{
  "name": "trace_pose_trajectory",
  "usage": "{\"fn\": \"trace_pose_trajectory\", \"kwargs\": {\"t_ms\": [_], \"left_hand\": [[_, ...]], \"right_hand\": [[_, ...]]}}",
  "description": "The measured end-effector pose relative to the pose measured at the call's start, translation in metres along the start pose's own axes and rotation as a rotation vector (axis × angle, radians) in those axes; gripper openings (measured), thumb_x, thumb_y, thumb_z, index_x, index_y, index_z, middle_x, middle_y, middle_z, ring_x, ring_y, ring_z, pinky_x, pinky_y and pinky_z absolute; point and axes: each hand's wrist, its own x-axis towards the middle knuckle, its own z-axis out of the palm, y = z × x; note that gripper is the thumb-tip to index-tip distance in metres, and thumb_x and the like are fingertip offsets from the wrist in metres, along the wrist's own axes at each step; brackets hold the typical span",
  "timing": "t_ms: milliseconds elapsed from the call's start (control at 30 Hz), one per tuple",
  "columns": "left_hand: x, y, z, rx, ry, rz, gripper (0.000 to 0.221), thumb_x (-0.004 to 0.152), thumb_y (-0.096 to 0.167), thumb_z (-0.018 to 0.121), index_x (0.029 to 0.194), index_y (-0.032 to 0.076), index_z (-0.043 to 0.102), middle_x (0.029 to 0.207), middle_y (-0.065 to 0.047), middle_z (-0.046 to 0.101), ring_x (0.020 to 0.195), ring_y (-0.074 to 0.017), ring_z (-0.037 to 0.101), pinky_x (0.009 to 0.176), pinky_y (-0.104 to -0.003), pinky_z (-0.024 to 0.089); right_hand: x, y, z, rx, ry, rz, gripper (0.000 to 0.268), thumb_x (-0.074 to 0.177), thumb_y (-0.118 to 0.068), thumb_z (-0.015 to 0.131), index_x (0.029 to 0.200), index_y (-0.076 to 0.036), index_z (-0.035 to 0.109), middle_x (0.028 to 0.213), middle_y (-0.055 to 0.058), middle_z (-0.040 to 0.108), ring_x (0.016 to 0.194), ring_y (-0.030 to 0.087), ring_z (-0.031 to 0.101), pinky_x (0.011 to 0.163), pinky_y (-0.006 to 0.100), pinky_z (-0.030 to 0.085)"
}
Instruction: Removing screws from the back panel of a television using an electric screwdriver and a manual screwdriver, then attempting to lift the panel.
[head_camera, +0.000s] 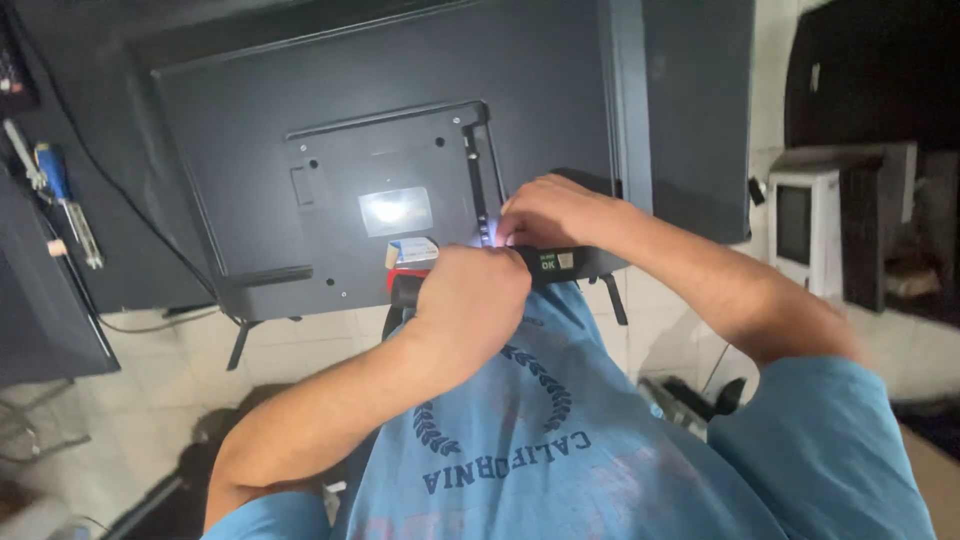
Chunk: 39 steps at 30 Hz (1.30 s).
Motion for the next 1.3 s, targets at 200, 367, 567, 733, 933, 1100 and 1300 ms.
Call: {"fn": "trace_pose_trajectory", "kwargs": {"t_ms": [200,367,567,733,933,1100,1300], "left_hand": [[-0.001,0.006,-0.002,-0.017,0.015,-0.124,0.028,0.092,0.004,0.069,0.066,0.013,0.071,0.049,-0.002,0.058,0.046,-0.0155,0.062,0.051,-0.034,0.054],[0.001,0.015,0.014,0.011,0.071,-0.159,0.018,0.083,0.004,0.073,0.066,0.011,0.073,0.052,-0.002,0.059,0.048,-0.0199,0.063,0.049,-0.045,0.053],[0.007,0.020,0.014,-0.015,0.008,-0.153,0.015,0.083,0.004,0.074,0.068,0.005,0.076,0.056,-0.011,0.064,0.051,-0.0300,0.067,0.054,-0.056,0.057],[0.010,0.022,-0.003,-0.052,-0.059,-0.181,0.016,0.089,0.006,0.073,0.075,0.004,0.080,0.062,-0.013,0.070,0.058,-0.0307,0.072,0.058,-0.057,0.061],[0.014,0.035,-0.004,0.127,-0.321,-0.217,0.039,0.082,0.011,0.074,0.120,0.003,0.082,0.107,-0.023,0.082,0.090,-0.0383,0.079,0.076,-0.049,0.065],[0.015,0.027,-0.013,0.074,-0.356,-0.180,0.036,0.081,0.011,0.077,0.116,0.010,0.083,0.107,-0.020,0.081,0.091,-0.0360,0.077,0.079,-0.053,0.066],[0.001,0.005,-0.034,-0.182,-0.150,-0.089,0.003,0.086,0.004,0.081,0.085,0.003,0.085,0.073,-0.019,0.075,0.073,-0.0386,0.078,0.076,-0.071,0.064]], "right_hand": [[0.004,-0.006,-0.010,-0.016,-0.074,-0.102,0.015,0.096,-0.034,0.072,0.103,-0.032,0.086,0.103,-0.003,0.085,0.106,0.035,0.079,0.088,0.056,0.060],[0.012,-0.008,-0.017,0.015,-0.122,-0.121,0.016,0.095,-0.039,0.070,0.097,-0.032,0.084,0.099,-0.004,0.085,0.103,0.034,0.080,0.086,0.055,0.061],[0.014,-0.021,-0.029,0.005,-0.157,-0.102,0.015,0.093,-0.038,0.069,0.089,-0.031,0.082,0.090,-0.004,0.084,0.096,0.034,0.081,0.085,0.051,0.061],[0.020,-0.013,-0.028,-0.052,-0.198,-0.142,0.014,0.093,-0.041,0.069,0.083,-0.035,0.078,0.086,-0.010,0.082,0.091,0.029,0.081,0.083,0.049,0.062],[0.031,-0.012,-0.035,-0.132,-0.282,-0.367,0.024,0.092,-0.007,0.061,0.088,-0.028,0.071,0.073,-0.002,0.063,0.067,0.033,0.055,0.057,0.044,0.042],[0.029,-0.026,-0.044,-0.168,-0.327,-0.269,0.020,0.090,-0.012,0.061,0.079,-0.028,0.067,0.074,-0.003,0.061,0.069,0.029,0.053,0.059,0.040,0.044],[0.022,-0.013,-0.029,0.107,-0.306,0.104,0.046,0.100,-0.059,0.053,0.076,-0.024,0.072,0.070,0.000,0.071,0.076,0.023,0.073,0.080,0.039,0.059]]}}
